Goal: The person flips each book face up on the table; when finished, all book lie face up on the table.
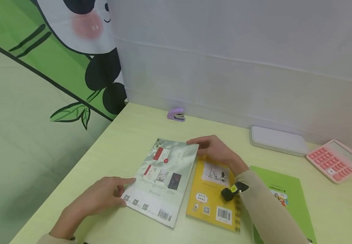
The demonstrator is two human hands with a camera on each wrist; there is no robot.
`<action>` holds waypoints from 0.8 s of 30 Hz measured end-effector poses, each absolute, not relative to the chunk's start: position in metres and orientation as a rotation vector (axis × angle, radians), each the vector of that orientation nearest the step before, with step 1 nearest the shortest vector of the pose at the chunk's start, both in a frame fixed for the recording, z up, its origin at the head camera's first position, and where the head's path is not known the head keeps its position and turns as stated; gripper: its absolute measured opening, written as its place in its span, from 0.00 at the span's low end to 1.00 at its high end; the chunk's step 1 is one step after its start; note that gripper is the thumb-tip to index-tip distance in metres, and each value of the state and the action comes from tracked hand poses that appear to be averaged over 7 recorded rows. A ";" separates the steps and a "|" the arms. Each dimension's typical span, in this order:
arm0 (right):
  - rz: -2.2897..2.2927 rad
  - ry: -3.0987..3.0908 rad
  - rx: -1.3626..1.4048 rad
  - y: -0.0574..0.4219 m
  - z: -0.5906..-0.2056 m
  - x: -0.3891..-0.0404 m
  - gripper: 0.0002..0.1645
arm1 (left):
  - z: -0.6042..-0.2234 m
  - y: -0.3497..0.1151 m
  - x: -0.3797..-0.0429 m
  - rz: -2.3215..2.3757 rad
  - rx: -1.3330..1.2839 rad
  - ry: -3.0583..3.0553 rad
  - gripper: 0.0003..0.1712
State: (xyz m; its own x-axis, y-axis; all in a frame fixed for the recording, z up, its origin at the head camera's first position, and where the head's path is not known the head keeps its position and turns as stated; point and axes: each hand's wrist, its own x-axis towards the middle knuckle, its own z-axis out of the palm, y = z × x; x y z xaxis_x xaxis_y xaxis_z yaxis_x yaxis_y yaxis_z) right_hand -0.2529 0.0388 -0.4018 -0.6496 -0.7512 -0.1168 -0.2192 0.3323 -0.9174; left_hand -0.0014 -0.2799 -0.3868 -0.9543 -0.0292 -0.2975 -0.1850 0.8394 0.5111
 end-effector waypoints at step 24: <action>-1.304 1.953 -0.809 0.046 -0.404 -0.258 0.23 | -0.387 -0.283 -0.001 0.784 -0.110 2.737 0.43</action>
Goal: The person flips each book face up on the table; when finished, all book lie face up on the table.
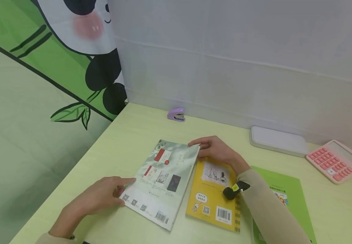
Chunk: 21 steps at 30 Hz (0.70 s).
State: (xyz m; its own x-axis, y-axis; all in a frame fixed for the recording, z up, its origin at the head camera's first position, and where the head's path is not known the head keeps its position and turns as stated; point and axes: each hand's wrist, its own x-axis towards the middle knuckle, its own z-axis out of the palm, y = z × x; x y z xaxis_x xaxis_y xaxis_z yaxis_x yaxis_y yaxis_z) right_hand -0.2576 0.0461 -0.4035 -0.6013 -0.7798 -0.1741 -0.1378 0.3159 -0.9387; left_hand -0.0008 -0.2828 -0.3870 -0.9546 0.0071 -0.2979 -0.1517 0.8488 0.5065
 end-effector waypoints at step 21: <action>-1.476 1.983 -0.814 0.037 -0.400 -0.255 0.22 | -0.386 -0.251 0.010 0.333 -0.215 2.857 0.63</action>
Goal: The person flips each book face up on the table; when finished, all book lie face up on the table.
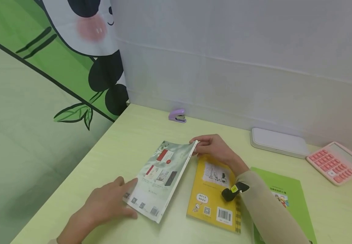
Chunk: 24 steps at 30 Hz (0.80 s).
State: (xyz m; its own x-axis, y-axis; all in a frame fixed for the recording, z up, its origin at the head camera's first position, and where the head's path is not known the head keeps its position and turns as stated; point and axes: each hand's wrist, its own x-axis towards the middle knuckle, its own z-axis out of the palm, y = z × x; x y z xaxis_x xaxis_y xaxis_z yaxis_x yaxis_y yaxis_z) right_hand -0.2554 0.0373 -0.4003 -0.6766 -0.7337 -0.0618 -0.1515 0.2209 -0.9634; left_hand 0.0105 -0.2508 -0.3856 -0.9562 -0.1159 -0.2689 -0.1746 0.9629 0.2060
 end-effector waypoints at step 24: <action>-1.549 2.075 -0.850 0.031 -0.394 -0.250 0.21 | -0.380 -0.242 0.022 0.110 -0.116 2.961 0.45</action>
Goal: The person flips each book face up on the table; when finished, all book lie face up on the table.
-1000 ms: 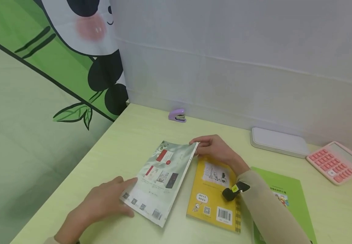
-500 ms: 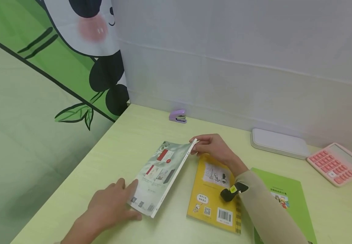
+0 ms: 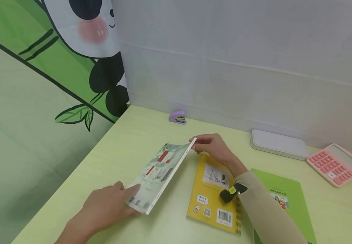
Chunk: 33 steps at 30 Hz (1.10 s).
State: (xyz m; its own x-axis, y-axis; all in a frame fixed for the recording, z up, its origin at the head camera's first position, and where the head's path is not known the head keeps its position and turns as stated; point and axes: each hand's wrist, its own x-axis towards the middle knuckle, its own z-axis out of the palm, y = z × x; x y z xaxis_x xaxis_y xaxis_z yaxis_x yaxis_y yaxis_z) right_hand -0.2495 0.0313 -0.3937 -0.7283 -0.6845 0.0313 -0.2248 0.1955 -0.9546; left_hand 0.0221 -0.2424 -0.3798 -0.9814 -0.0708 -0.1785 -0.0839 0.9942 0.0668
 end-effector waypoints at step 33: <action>-1.779 2.155 -0.736 0.023 -0.358 -0.248 0.20 | -0.338 -0.286 0.024 0.890 0.038 3.074 0.07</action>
State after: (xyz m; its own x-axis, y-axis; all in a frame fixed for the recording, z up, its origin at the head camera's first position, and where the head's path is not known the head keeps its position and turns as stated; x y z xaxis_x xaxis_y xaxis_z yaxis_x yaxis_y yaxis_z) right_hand -0.2475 0.0228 -0.3578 -0.8408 -0.5272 0.1227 -0.2204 0.1264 -0.9672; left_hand 0.0245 -0.2858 -0.3380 -0.9980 0.0066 0.0632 0.0393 0.8453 0.5328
